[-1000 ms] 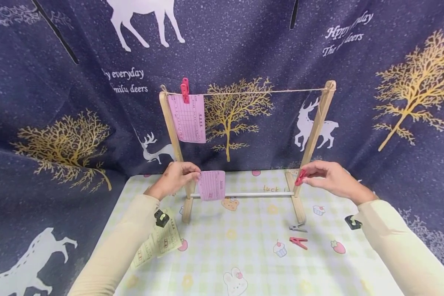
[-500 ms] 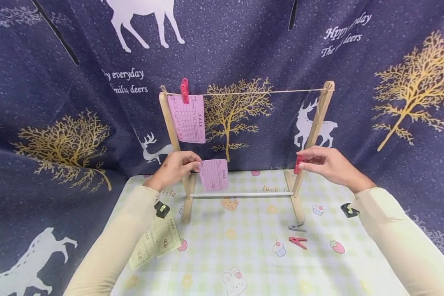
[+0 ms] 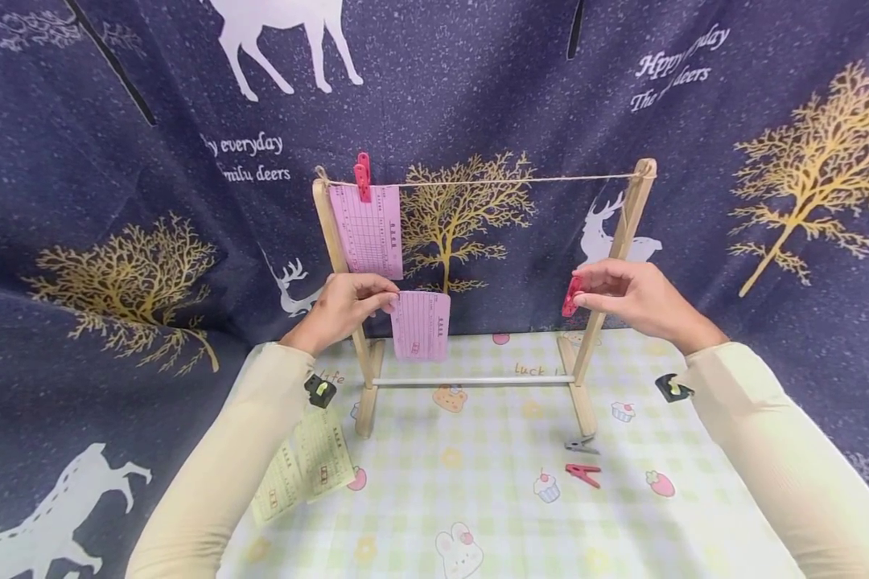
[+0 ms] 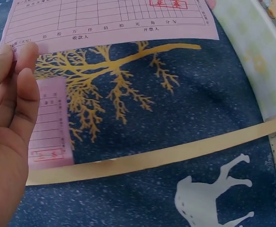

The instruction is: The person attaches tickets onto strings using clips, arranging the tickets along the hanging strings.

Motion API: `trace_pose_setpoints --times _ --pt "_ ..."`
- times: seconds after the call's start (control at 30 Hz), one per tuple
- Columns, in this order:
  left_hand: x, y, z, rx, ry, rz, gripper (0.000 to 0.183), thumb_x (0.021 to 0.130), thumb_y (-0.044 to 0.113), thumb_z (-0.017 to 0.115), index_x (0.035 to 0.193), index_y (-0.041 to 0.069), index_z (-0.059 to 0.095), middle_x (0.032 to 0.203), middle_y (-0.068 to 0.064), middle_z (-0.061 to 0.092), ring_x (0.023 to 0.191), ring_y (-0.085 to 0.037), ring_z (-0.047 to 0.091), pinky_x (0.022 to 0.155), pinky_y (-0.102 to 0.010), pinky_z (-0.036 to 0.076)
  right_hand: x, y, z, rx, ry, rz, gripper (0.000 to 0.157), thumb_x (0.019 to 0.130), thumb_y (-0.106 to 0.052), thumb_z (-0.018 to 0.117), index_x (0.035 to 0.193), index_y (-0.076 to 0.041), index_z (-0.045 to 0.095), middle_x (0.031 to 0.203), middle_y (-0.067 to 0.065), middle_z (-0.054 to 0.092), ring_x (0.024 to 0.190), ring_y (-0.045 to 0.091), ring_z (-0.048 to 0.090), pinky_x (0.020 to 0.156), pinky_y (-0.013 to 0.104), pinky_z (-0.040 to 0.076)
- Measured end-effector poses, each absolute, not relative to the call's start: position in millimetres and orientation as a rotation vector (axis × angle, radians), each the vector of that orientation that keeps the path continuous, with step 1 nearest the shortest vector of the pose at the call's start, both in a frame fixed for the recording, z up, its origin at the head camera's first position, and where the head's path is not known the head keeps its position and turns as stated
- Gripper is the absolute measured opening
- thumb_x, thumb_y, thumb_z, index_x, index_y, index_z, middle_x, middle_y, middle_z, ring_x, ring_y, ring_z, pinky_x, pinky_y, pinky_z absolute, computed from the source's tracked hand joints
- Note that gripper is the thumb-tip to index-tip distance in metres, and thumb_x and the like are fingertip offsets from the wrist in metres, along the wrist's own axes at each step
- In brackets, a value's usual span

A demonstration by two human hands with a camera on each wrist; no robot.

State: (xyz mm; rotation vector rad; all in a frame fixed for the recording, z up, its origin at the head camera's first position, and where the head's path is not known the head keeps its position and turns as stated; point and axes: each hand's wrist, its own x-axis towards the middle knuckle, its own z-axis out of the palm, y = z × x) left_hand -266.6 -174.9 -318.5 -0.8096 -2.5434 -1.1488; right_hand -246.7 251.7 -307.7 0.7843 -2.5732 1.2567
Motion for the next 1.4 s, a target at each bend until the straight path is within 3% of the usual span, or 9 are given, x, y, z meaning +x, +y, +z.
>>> trace_pose_setpoints --times 0.47,0.7,0.87,1.13,1.4 --pt "-273.7 -162.5 -292.2 -0.776 -2.446 -1.164 0.01 0.092 0.004 0.071 0.099 0.0 0.076 0.077 -0.011 0.074 0.064 -0.012 0.063 0.057 -0.019 0.047 -261.7 226.9 -275.8 0.911 -2.455 1.321 0.03 0.088 0.001 0.075 0.117 0.003 0.069 0.095 0.002 0.075 0.084 0.003 0.069 0.072 0.014 0.051" --pt "-277.3 -156.4 -280.1 -0.72 -2.407 -1.249 0.012 0.092 0.003 0.071 0.1 -0.005 0.075 0.087 -0.017 0.075 0.076 -0.021 0.072 0.065 -0.021 0.055 -266.7 215.7 -259.4 0.884 -2.438 1.331 0.028 0.09 -0.002 0.073 0.117 0.005 0.069 0.096 -0.001 0.074 0.085 0.002 0.069 0.072 0.015 0.051" --pt "-277.6 -155.1 -271.8 -0.67 -2.393 -1.167 0.012 0.091 0.007 0.073 0.099 -0.002 0.076 0.088 -0.013 0.076 0.076 -0.018 0.07 0.061 -0.014 0.049 -271.8 206.5 -248.3 0.888 -2.413 1.349 0.027 0.091 -0.003 0.073 0.116 0.005 0.068 0.094 -0.002 0.074 0.084 0.004 0.069 0.071 0.016 0.051" --pt "-279.8 -153.4 -260.4 -0.689 -2.377 -1.157 0.013 0.092 0.006 0.072 0.101 -0.003 0.076 0.092 -0.014 0.076 0.081 -0.021 0.073 0.067 -0.015 0.051 -278.2 183.8 -229.9 0.946 -2.367 1.37 0.025 0.091 -0.003 0.073 0.114 0.005 0.069 0.094 0.0 0.074 0.084 0.005 0.069 0.073 0.016 0.052" --pt "-285.0 -151.1 -248.5 -0.723 -2.33 -1.15 0.015 0.094 0.005 0.068 0.106 -0.004 0.074 0.087 -0.015 0.075 0.077 -0.026 0.072 0.061 -0.013 0.045 -284.1 159.4 -208.6 0.993 -2.353 1.396 0.026 0.091 -0.004 0.073 0.114 0.005 0.07 0.094 0.002 0.074 0.085 0.007 0.07 0.075 0.017 0.053"
